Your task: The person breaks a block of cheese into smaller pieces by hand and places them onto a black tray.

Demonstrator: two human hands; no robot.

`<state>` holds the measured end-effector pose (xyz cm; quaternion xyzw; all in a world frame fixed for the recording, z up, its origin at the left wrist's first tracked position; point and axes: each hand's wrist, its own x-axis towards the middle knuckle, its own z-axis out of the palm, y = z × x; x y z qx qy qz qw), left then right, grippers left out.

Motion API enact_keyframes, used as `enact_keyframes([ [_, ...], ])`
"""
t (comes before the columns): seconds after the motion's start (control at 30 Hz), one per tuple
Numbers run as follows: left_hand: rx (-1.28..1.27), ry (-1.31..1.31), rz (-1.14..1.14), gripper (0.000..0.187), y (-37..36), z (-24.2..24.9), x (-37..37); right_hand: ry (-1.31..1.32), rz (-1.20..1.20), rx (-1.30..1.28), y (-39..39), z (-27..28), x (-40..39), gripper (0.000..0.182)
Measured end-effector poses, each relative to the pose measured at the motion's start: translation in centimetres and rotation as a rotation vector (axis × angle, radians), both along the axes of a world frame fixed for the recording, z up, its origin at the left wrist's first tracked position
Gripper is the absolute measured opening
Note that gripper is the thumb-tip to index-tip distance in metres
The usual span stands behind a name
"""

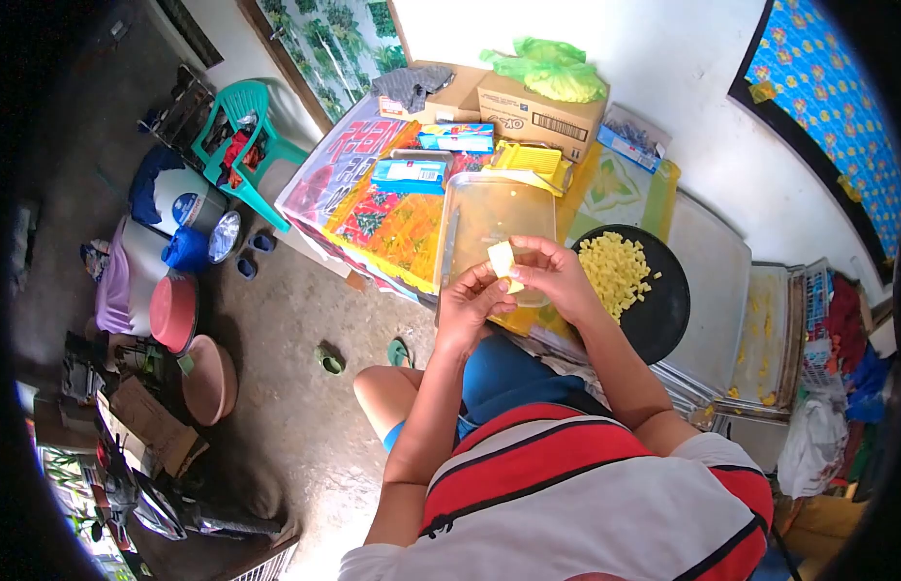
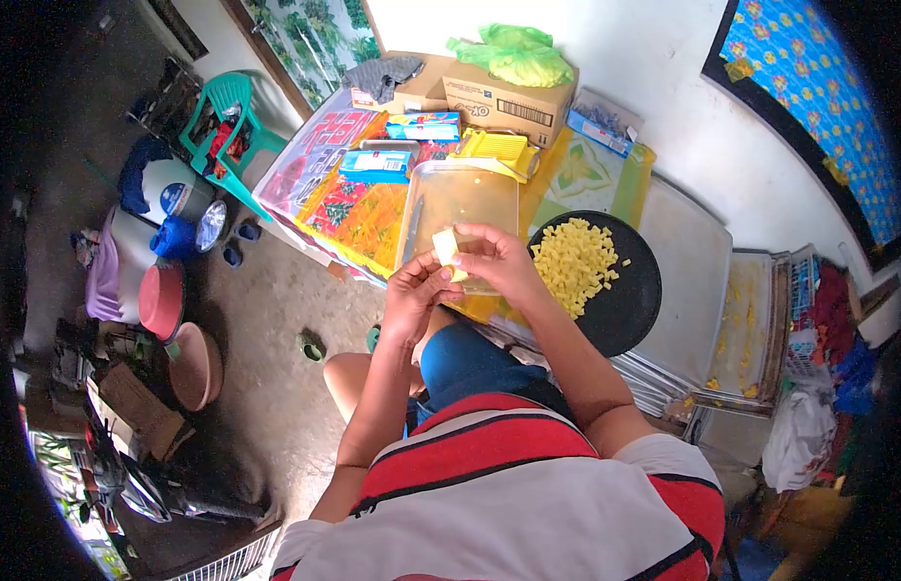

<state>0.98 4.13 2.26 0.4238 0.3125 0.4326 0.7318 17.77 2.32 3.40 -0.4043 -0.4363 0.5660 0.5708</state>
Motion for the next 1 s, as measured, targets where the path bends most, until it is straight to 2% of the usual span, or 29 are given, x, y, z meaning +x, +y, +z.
enact_keyframes([
  [0.23, -0.009, -0.032, -0.03, 0.028, 0.3, 0.4, 0.0, 0.0, 0.007, -0.011, 0.1, -0.2, 0.4, 0.045],
  [0.33, -0.015, -0.051, -0.025, 0.028, 0.4, 0.5, 0.0, 0.049, 0.098, 0.062, -0.2, 0.8, 0.5, 0.05],
  [0.5, -0.086, -0.075, 0.003, 0.037, 0.7, 0.7, 0.0, -0.099, 0.013, 0.172, -0.7, 1.6, 0.3, 0.052],
  [0.53, -0.18, -0.093, -0.063, 0.038, 0.9, 0.7, -0.2, -0.125, -0.025, 0.211, -0.7, 1.7, 0.2, 0.052],
  [0.6, -0.371, -0.127, -0.194, 0.041, 1.4, 1.1, -0.7, -0.416, -0.084, 0.368, -0.9, 2.0, 0.2, 0.051],
  [0.63, -0.372, -0.165, -0.194, 0.04, 1.3, 1.7, -0.5, -0.561, -0.113, 0.444, -1.0, 2.1, 0.2, 0.051],
  [0.73, -0.353, -0.232, -0.184, 0.037, 1.4, 2.8, 0.3, -0.76, -0.112, 0.556, -0.7, 2.2, 0.2, 0.051],
  [0.83, -0.27, -0.215, -0.154, 0.033, 1.9, 2.4, 0.7, -0.741, -0.206, 0.578, -0.7, 2.4, 0.5, 0.052],
  [0.9, -0.201, -0.213, -0.123, 0.031, 2.1, 2.6, 0.7, -0.384, -0.212, 0.469, -0.9, 1.9, 0.3, 0.051],
  [1.0, -0.103, -0.202, -0.037, 0.029, 1.9, 3.5, 1.6, -0.018, -0.182, 0.276, -0.9, 1.6, 0.2, 0.05],
])
